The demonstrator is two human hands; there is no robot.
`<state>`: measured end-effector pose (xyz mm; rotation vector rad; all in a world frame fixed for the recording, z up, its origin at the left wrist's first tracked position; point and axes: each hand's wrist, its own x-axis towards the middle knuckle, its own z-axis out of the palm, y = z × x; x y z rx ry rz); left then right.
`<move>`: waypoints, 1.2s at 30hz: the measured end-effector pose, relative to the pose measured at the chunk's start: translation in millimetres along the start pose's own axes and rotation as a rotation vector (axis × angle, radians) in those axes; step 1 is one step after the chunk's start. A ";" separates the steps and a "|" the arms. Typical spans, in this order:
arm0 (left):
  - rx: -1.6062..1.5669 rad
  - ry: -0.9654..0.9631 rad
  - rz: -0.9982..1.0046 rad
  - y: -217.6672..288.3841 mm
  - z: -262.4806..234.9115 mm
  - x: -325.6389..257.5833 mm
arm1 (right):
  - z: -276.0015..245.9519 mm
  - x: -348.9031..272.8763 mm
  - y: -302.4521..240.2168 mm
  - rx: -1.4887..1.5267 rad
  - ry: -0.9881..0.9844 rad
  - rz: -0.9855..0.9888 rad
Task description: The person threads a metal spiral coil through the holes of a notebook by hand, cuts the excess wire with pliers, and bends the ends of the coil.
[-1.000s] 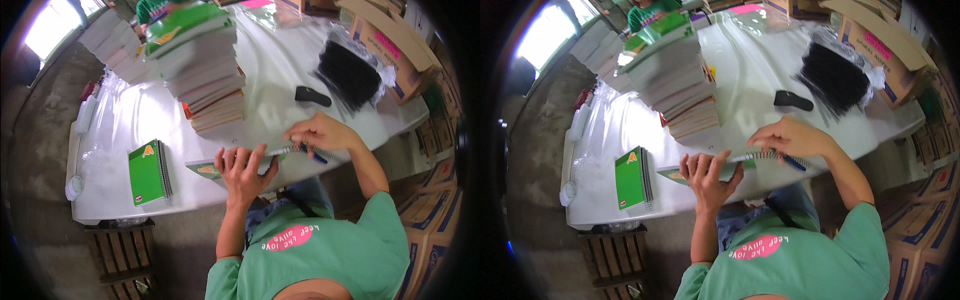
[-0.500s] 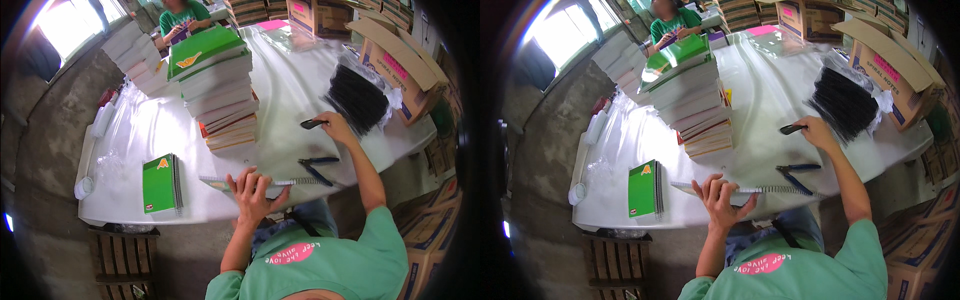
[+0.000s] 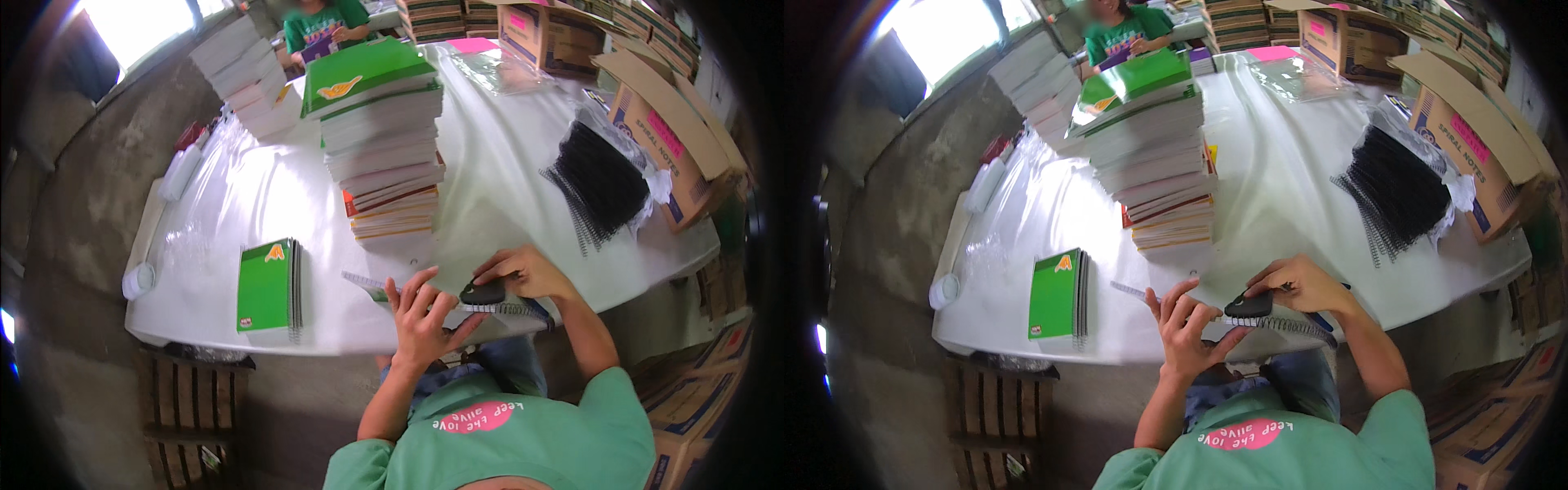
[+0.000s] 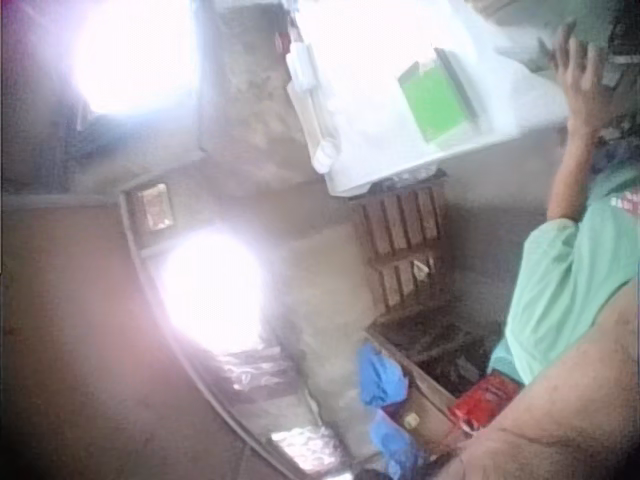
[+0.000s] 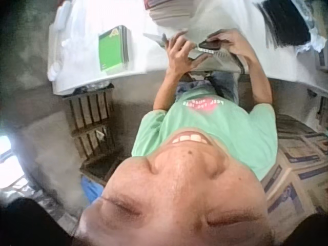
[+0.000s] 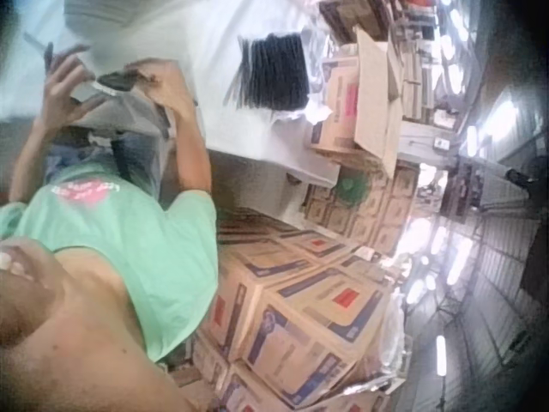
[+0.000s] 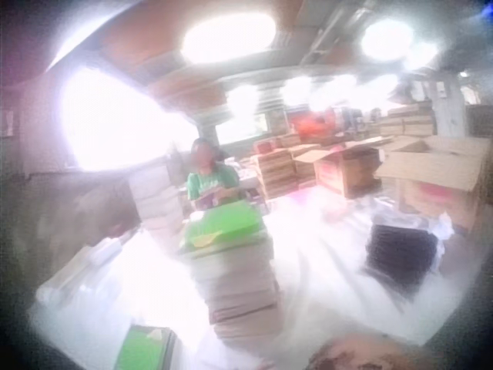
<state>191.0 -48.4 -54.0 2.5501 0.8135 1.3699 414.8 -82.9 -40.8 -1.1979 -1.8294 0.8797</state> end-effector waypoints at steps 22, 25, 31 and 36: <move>0.212 0.028 0.149 -5.0 0.2 -6.4 | -0.9 -2.7 -6.4 0.604 -0.059 -0.488; 0.218 0.071 0.141 -1.6 2.7 -7.5 | -7.6 3.2 13.4 0.110 0.143 -0.046; 0.140 0.086 0.119 -3.8 5.5 -8.9 | -4.3 0.1 -13.8 0.312 0.053 -0.092; -0.008 0.092 0.082 -1.5 7.9 -0.3 | 2.3 2.9 -11.7 0.679 0.057 -0.366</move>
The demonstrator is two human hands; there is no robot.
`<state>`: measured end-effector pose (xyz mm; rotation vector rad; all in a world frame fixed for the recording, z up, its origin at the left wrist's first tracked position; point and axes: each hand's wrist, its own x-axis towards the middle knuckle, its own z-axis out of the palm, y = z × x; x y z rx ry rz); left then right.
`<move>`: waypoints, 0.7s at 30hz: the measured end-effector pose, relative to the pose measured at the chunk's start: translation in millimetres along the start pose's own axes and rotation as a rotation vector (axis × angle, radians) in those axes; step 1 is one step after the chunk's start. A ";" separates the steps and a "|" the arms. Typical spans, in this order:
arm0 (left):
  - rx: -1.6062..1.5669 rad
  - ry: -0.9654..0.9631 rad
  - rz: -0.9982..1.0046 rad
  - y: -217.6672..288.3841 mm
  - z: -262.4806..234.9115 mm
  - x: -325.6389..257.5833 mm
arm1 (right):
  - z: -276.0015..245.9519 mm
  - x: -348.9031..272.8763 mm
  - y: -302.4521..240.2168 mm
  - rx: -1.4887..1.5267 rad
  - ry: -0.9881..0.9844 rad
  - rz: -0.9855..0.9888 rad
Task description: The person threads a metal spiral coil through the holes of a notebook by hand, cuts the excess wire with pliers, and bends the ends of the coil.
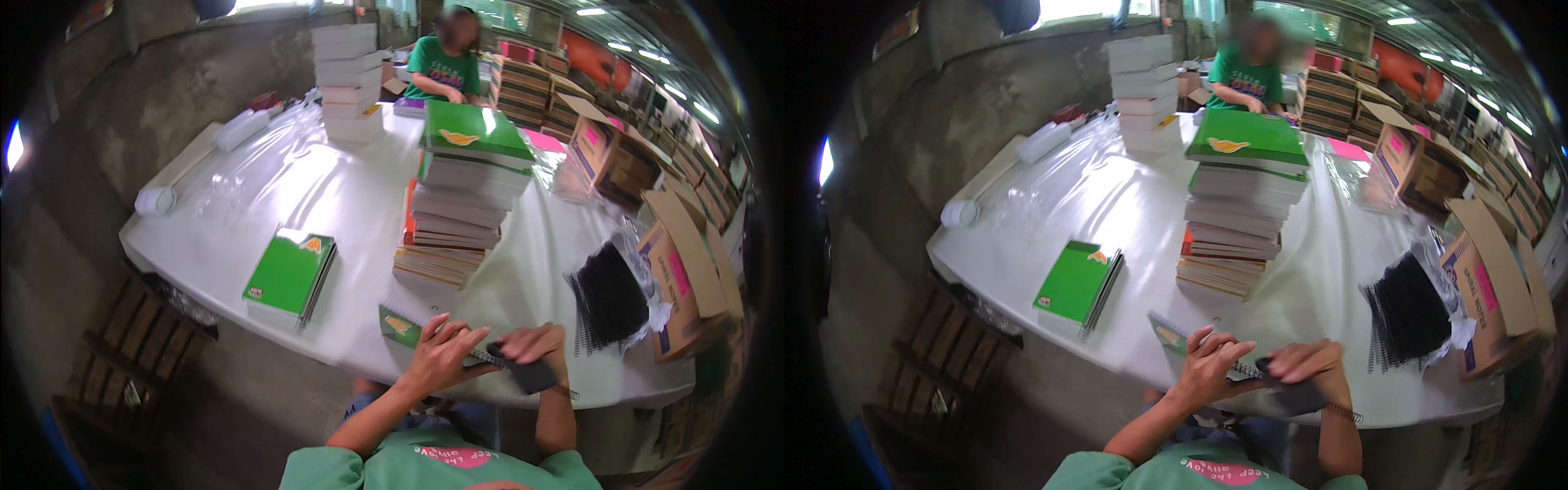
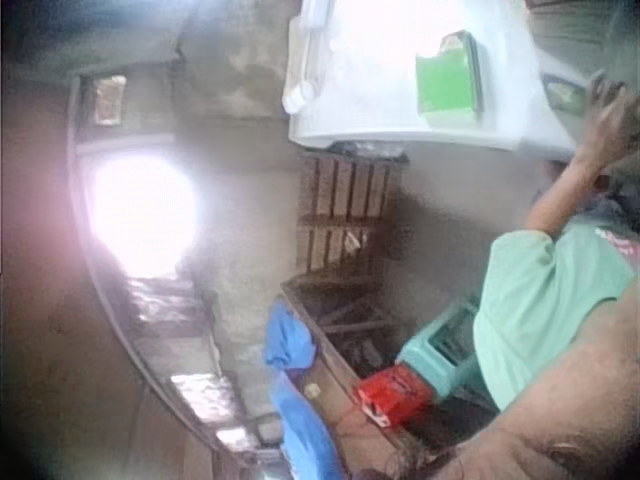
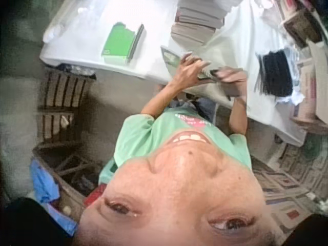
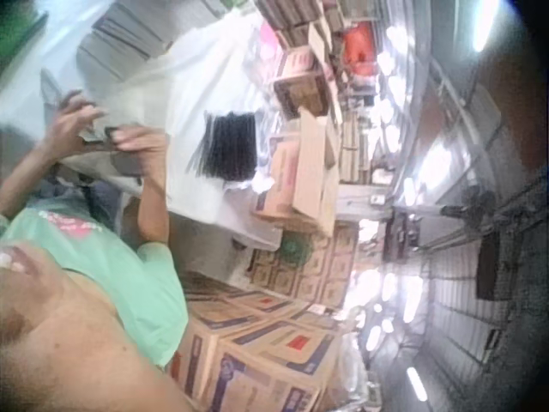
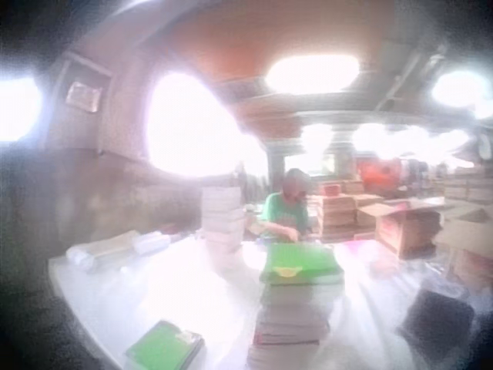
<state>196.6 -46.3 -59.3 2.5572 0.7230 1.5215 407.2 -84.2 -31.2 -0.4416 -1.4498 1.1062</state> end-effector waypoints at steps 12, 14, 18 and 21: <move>0.197 0.064 -0.171 -35.6 -46.2 -0.5 | 6.8 4.5 24.1 0.013 0.295 -0.059; 0.123 0.094 -0.174 -44.1 -45.0 -3.3 | 10.0 12.6 27.9 0.149 0.105 -0.134; 0.072 0.142 -0.141 -42.8 -41.2 -5.9 | 17.8 25.0 22.0 -0.542 0.118 0.234; 0.061 0.219 -0.108 -40.1 -35.6 -0.3 | 15.6 20.9 25.2 0.261 0.033 -0.154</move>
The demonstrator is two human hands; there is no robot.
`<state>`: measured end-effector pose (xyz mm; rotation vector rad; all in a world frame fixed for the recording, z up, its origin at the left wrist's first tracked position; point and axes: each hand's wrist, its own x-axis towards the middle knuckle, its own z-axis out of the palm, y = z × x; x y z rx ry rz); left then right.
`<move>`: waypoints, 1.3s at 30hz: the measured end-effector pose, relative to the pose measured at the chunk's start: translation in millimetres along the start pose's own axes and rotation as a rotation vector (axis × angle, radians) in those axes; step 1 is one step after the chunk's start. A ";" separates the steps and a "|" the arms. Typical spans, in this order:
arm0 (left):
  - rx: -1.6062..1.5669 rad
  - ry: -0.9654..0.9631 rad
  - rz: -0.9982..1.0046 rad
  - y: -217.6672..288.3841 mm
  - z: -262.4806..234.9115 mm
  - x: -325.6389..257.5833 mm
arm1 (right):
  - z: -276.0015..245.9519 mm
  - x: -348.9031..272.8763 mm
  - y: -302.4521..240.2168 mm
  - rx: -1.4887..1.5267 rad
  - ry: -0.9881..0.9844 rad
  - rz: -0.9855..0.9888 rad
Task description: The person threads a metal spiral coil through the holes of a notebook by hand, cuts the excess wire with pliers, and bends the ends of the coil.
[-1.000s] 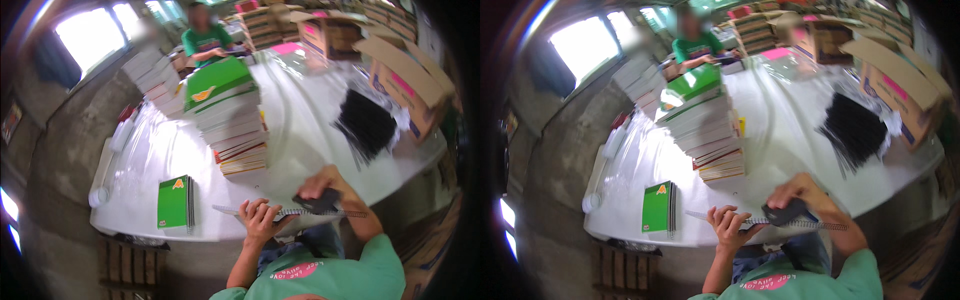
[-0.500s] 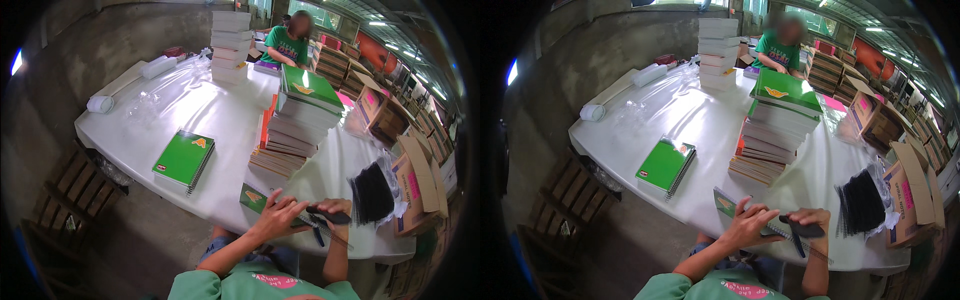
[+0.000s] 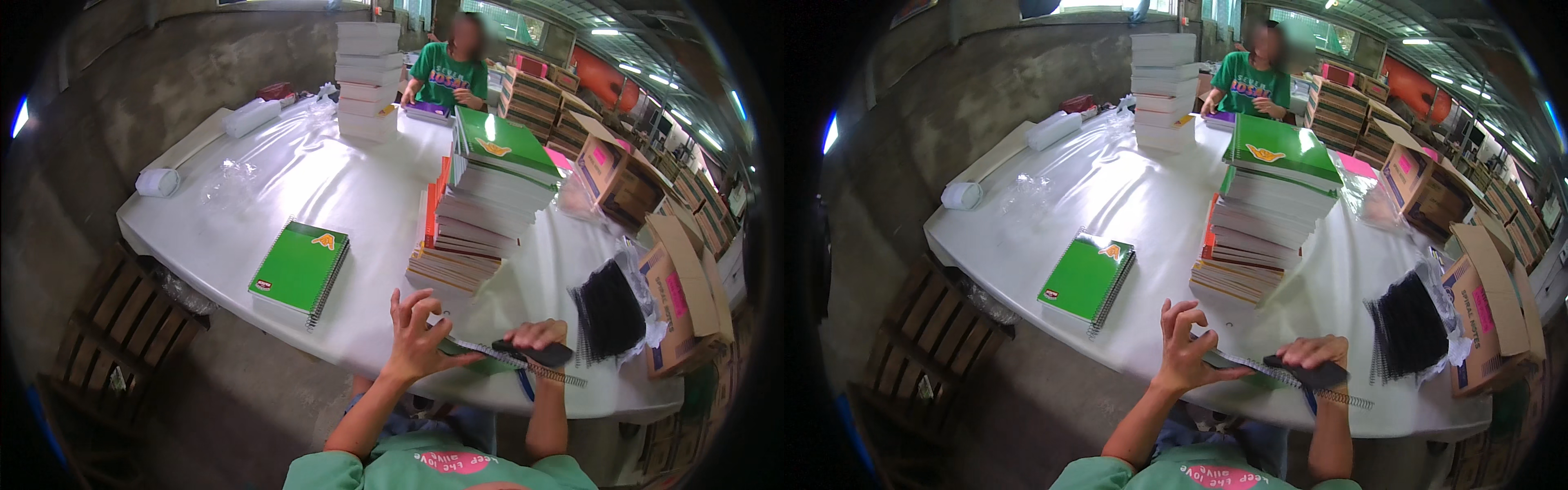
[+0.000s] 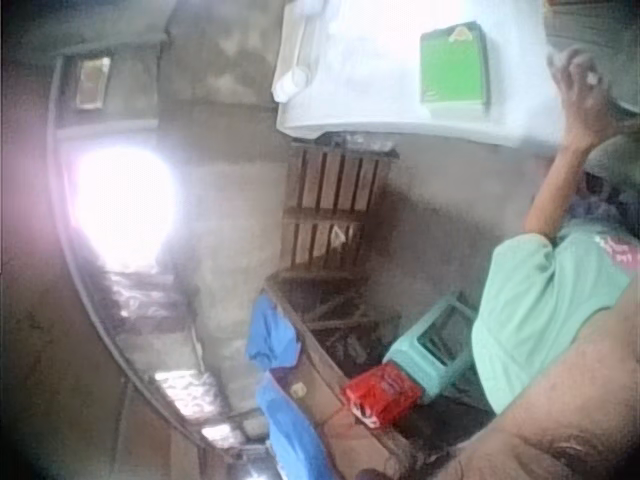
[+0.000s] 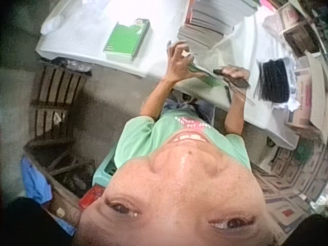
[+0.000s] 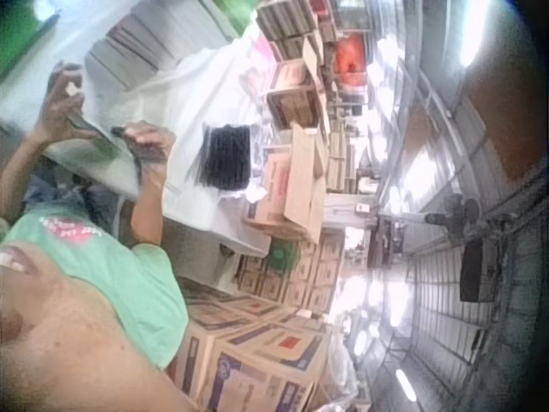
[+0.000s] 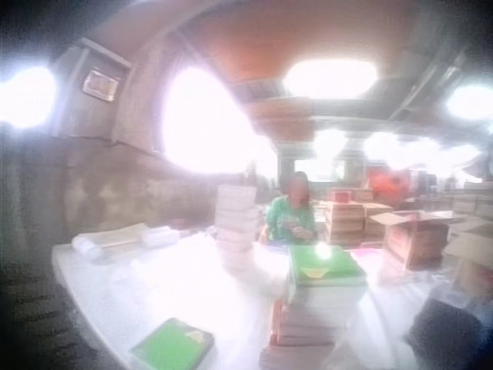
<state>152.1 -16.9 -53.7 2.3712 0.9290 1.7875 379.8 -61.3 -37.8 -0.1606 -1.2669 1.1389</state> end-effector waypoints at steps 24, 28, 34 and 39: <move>-0.230 0.085 -0.317 -29.5 15.4 -25.0 | 3.9 36.2 16.8 -0.761 -0.255 0.426; -0.195 0.025 -0.253 -40.7 14.6 -30.5 | 6.6 41.5 6.9 -0.639 -0.113 0.354; -0.291 0.033 -0.281 -44.6 10.2 -30.4 | 2.1 53.6 30.6 -0.796 -0.153 0.326; -0.396 0.007 -0.303 -40.2 18.6 -23.4 | 0.1 43.9 35.9 -0.908 -0.195 0.292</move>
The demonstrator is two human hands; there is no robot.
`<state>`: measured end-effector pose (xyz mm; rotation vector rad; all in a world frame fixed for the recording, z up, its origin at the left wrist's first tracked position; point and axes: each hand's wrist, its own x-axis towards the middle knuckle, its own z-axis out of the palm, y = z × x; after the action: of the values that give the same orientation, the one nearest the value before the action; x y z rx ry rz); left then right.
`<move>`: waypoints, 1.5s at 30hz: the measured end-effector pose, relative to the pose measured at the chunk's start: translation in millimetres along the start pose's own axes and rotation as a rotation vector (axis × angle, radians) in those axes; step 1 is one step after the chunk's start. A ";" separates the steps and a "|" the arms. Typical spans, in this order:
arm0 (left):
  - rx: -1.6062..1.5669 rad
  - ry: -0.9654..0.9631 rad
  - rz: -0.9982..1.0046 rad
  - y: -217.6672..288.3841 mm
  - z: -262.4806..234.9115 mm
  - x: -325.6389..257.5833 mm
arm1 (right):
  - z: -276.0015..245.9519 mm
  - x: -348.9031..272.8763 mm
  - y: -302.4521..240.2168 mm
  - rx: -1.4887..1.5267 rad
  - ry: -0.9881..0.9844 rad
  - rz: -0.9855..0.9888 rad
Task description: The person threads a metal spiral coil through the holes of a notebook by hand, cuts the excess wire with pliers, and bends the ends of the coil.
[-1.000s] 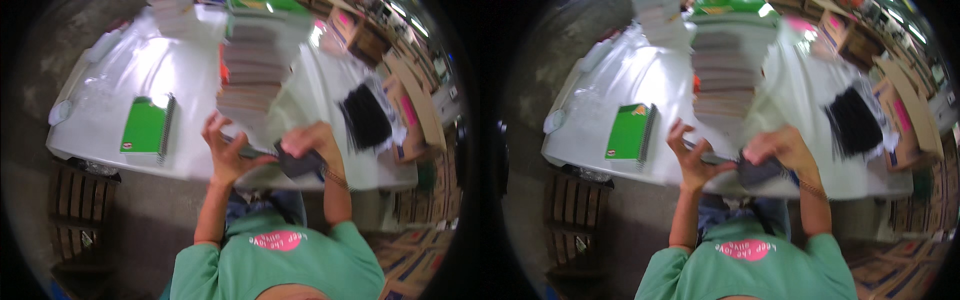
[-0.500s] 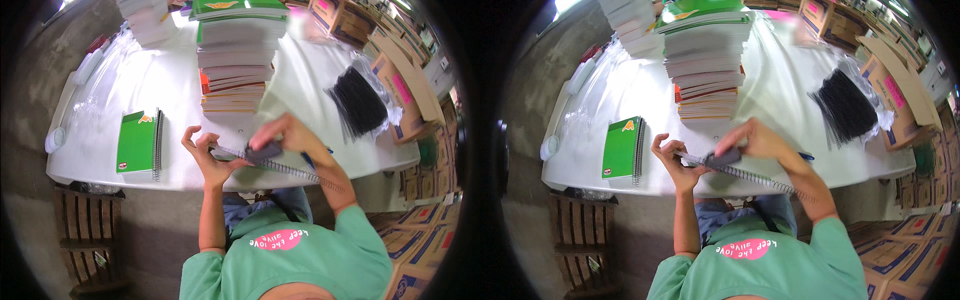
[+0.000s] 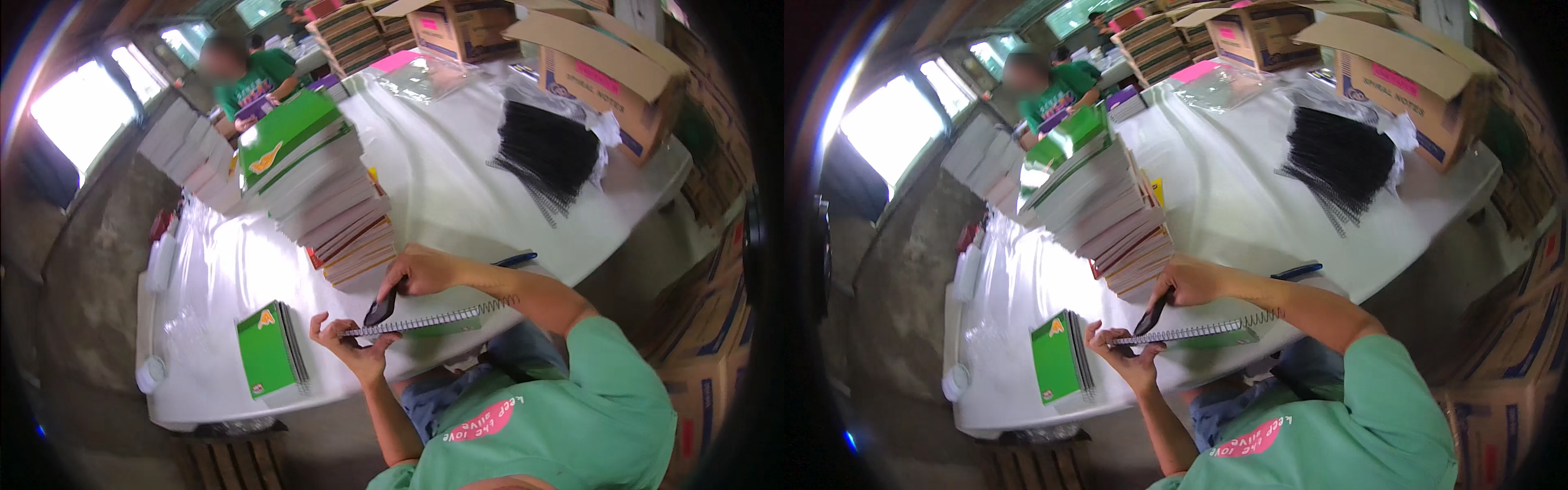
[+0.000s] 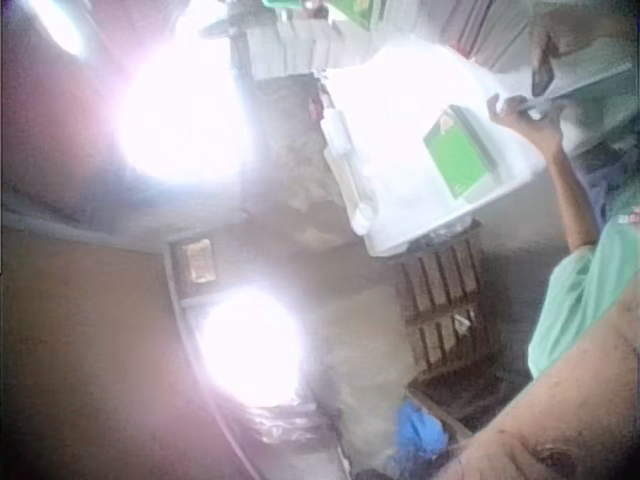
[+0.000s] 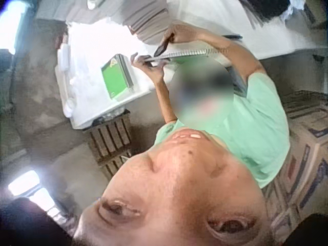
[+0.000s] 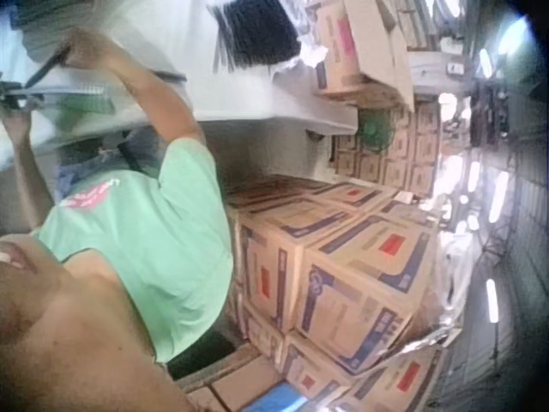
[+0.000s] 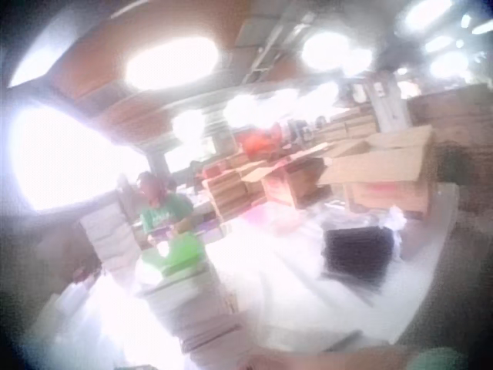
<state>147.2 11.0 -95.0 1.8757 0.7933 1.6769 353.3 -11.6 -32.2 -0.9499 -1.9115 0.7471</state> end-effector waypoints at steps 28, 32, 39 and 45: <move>-0.309 -0.019 -0.337 5.7 -8.3 -6.6 | -97.6 -86.5 56.3 -0.967 0.501 0.259; -0.375 0.175 -0.403 19.5 -7.9 -4.7 | -94.5 -138.3 58.3 -1.121 0.448 0.542; -0.289 0.230 -0.326 48.5 -0.9 -3.8 | -0.5 -162.7 -5.6 -1.022 0.192 0.691; -0.178 0.142 -0.167 47.7 18.8 -10.4 | 22.5 -186.1 11.4 -1.039 0.308 0.601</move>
<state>169.6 -29.7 -71.1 1.5420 0.8040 1.7280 402.0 -164.0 -130.4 -2.1809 -1.6874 -0.1798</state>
